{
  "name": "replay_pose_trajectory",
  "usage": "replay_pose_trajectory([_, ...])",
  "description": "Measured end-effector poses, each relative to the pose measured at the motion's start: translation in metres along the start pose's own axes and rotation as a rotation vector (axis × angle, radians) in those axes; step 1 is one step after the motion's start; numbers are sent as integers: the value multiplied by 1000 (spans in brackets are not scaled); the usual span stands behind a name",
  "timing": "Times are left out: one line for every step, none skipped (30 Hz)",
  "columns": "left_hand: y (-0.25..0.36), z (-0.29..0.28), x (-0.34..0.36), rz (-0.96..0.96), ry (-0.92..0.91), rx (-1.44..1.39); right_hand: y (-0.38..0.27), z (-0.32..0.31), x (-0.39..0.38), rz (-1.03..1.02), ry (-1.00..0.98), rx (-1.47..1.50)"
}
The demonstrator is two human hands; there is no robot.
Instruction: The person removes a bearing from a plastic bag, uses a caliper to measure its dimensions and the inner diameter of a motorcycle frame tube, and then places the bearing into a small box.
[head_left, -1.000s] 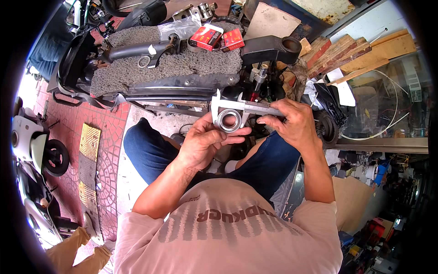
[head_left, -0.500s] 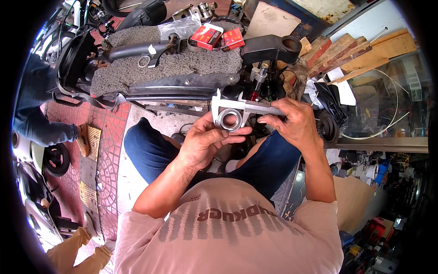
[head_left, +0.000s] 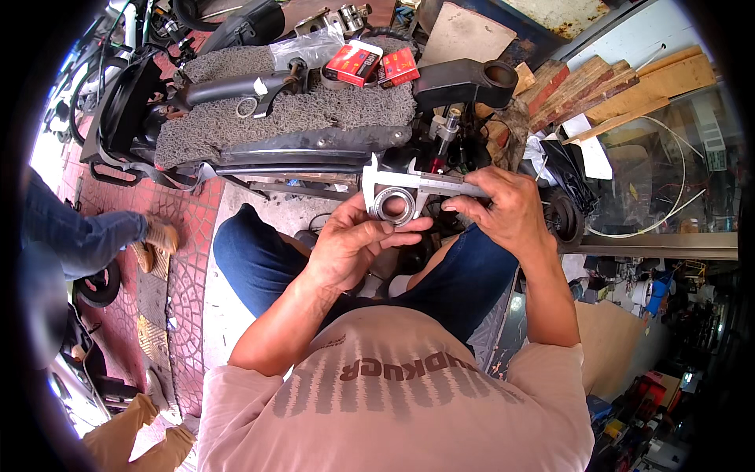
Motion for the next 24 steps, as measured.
replay_pose_trajectory([0, 0, 0, 0, 0, -1, 0, 0, 0, -2, 2, -2])
replay_pose_trajectory([0, 0, 0, 0, 1, -2, 0, 0, 0, -3, -2, -7])
replay_pose_trajectory([0, 0, 0, 1, 2, -2, 0, 0, 0, -4, -5, -12])
replay_pose_trajectory([0, 0, 0, 2, 2, -4, 0, 1, 0, -5, -9, -17])
replay_pose_trajectory([0, -1, 0, 1, 1, -7, 0, 1, 1, -4, -9, -17])
replay_pose_trajectory([0, -1, 0, 1, 0, -10, -1, 0, 1, -4, -9, -16])
replay_pose_trajectory([0, -1, 0, 1, 2, -11, -1, 0, 1, -3, -9, -14])
replay_pose_trajectory([0, -2, 0, 1, 3, -11, -1, 1, 1, -3, -12, -10])
replay_pose_trajectory([0, -2, 1, 1, 5, -12, 0, 1, 1, -3, -15, -5])
replay_pose_trajectory([0, -2, 1, 1, 5, -11, 0, 1, 2, -3, -18, 0])
replay_pose_trajectory([0, -2, 1, 1, 5, -9, 0, 1, 2, -3, -21, 0])
replay_pose_trajectory([0, -2, 1, 1, 6, -8, 0, 2, 2, -2, -23, 0])
replay_pose_trajectory([0, -3, 0, 2, 9, -9, 1, 2, 2, -2, -26, 0])
replay_pose_trajectory([0, -3, 0, 1, 11, -12, 0, 2, 2, -1, -25, 3])
replay_pose_trajectory([0, -3, 0, 1, 13, -14, 0, 2, 2, 0, -25, 6])
replay_pose_trajectory([0, -3, 0, 1, 13, -16, 0, 2, 1, 1, -25, 9])
replay_pose_trajectory([0, -3, 0, 2, 14, -17, 0, 2, 1, 5, -29, 9])
replay_pose_trajectory([0, -3, 0, 3, 14, -19, 1, 2, 1, 8, -34, 8])
replay_pose_trajectory([0, -3, 1, 2, 13, -18, 1, 2, 1, 12, -39, 8])
replay_pose_trajectory([0, -3, 0, 2, 12, -16, 0, 2, 1, 8, -38, 5])
replay_pose_trajectory([-1, -3, 0, 1, 12, -15, -1, 2, 2, 5, -38, 2])
replay_pose_trajectory([0, -3, 0, 0, 16, -14, -1, 1, 2, 2, -37, 0])
replay_pose_trajectory([0, -3, 0, -2, 20, -13, -1, 2, 2, 5, -42, 0])
replay_pose_trajectory([0, -3, 0, -3, 24, -13, 0, 2, 1, 8, -46, 1])
Point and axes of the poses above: each hand's wrist, its own x-axis towards the middle knuckle, its own z-axis out of the palm, y = z × x, the point moved 2 cm from there along x, towards the middle knuckle, and after that the axes turned 6 degrees about z, right-handed, at the moved point
